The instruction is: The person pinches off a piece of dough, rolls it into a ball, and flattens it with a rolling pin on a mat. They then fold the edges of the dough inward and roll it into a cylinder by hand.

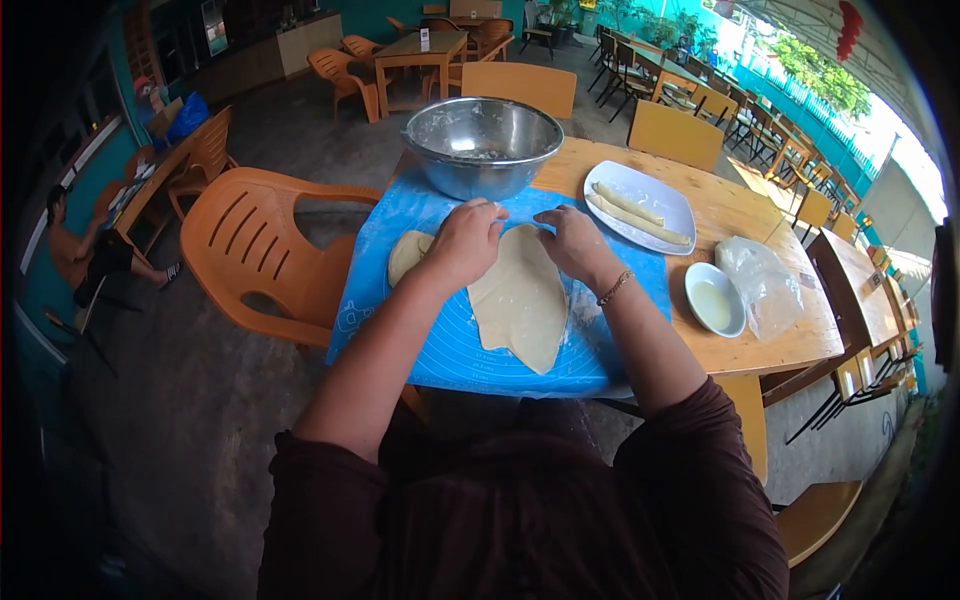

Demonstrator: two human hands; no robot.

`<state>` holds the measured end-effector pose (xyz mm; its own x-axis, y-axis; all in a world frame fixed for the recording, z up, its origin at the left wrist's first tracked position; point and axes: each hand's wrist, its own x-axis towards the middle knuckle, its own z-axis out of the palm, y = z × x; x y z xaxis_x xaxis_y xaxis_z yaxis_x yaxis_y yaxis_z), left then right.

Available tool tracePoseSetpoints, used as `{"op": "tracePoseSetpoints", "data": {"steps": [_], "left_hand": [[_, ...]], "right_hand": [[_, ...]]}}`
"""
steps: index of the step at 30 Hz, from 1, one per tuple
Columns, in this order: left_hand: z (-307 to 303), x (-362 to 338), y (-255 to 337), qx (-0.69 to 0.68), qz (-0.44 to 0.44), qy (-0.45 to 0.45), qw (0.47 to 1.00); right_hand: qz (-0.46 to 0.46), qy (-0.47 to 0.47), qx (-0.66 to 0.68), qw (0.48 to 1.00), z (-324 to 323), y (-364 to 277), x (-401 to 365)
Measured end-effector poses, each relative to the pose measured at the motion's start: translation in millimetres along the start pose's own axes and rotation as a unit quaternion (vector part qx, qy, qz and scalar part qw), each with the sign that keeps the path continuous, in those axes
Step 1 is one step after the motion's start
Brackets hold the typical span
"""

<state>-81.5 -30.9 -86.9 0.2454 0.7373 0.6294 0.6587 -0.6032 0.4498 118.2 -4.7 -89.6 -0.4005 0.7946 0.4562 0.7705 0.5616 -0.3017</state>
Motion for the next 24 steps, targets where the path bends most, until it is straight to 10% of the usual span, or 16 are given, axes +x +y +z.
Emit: {"op": "tracePoseSetpoints", "data": {"steps": [8,24], "left_hand": [[-29,-81,43,-0.092,0.065,-0.124,0.986],[-20,-87,59,-0.104,0.093,-0.170,0.976]], "right_hand": [[-0.065,-0.163,0.195,0.965,-63,-51,-102],[-0.118,-0.075,0.096,0.985,-37,-49,-123]]}}
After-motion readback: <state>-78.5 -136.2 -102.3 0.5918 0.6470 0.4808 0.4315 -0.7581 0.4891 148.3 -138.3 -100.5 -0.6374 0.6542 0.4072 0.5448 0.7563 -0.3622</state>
